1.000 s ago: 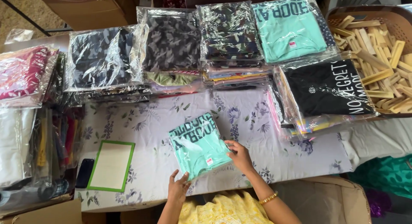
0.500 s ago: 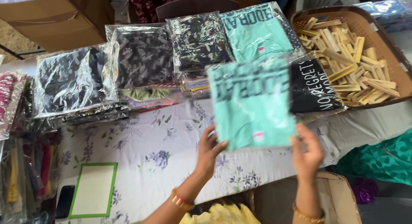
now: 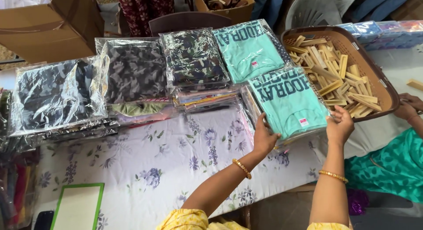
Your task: The person folds a navy floral-print shirt on a table, folding it lengthwise and then into a compact square. They wrap the folded shirt in a clear plastic bag and set it with other bagged shirts. They then take a plain navy shirt from a cardboard box, lay it flat, and fold it in the same way.
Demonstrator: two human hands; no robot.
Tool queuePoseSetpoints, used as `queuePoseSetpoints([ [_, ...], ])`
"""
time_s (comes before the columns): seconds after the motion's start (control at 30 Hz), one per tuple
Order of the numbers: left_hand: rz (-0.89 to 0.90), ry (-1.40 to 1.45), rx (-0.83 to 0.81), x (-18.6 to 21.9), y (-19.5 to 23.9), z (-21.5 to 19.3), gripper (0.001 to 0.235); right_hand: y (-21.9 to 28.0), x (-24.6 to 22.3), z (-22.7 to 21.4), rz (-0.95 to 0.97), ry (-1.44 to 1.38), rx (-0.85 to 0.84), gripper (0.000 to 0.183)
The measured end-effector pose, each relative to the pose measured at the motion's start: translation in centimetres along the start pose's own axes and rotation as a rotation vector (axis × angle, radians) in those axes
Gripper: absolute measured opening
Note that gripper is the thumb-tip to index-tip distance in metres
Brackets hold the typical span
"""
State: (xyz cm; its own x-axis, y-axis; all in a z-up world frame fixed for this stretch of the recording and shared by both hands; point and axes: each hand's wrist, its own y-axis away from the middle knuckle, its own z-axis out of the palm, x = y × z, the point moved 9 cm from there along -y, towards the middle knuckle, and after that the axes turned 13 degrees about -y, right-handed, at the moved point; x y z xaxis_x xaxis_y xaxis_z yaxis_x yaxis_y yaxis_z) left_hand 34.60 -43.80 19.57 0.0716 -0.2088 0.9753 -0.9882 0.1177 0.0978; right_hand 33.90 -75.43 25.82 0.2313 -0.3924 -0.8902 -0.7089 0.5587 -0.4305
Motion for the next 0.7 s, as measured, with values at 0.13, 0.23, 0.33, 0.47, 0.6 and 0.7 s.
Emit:
queuePoseSetpoints([
  [0.13, 0.14, -0.132, 0.061, 2.1, 0.3, -1.3, 0.104, 0.0, -0.2, -0.2, -0.069, 0.139, 0.041, 0.049],
  [0.23, 0.141, -0.169, 0.032, 3.2, 2.0, -3.5, 0.095, 2.5, -3.3, -0.3, -0.214, 0.285, 0.094, 0.052],
  [0.33, 0.132, -0.109, -0.058, 2.5, 3.6, -5.5, 0.068, 6.7, -8.1, -0.1, -0.322, 0.316, 0.145, 0.052],
  [0.47, 0.244, 0.218, -0.264, 3.9, 6.9, -9.3, 0.023, 13.8, -13.3, 2.5, -0.431, 0.269, 0.146, 0.039],
  [0.6, 0.331, 0.571, -0.457, 13.3, 17.6, -19.1, 0.016, 22.5, -15.8, 9.4, -0.538, 0.123, -0.006, 0.026],
  [0.7, 0.597, 0.527, -0.442, 18.9, 25.5, -25.6, 0.022, 28.9, -15.7, 16.5, -0.463, -0.064, -0.255, 0.027],
])
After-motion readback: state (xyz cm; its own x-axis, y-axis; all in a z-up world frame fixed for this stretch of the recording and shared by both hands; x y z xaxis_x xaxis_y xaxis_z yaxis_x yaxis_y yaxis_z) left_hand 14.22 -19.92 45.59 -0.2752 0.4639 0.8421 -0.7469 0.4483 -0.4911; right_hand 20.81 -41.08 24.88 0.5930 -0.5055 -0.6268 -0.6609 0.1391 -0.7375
